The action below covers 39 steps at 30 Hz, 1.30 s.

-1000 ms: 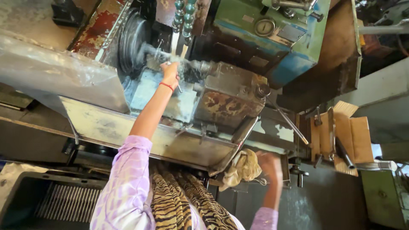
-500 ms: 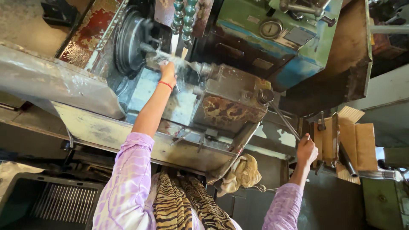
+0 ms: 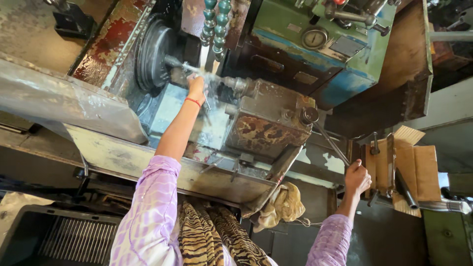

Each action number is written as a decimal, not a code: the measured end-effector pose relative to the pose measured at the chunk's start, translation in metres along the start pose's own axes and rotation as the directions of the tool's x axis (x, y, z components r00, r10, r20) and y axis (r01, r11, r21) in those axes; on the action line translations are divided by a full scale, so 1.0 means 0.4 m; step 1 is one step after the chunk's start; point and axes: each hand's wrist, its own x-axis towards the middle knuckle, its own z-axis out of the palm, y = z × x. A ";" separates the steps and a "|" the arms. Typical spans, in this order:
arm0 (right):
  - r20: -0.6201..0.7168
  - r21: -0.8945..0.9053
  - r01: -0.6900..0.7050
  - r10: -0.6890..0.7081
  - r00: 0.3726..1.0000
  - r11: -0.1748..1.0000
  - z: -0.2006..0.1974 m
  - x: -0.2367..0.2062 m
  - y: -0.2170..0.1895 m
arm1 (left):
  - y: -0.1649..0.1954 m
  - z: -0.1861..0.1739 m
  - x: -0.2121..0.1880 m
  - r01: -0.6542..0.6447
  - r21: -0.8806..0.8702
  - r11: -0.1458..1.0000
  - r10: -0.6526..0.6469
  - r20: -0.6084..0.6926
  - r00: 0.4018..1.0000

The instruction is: The person repeatedly picks metal rods from a green bin, inserts them into a grinding machine, and operates a lever to process each rod. After processing, the person removes the rod and places it into a gray tray. The cycle continues with multiple rods throughout the clip.

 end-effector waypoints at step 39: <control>-0.169 0.027 -0.036 0.040 0.985 0.999 0.001 -0.007 -0.030 | -0.001 0.037 -0.005 -0.032 -0.215 0.976 0.079 0.216 0.973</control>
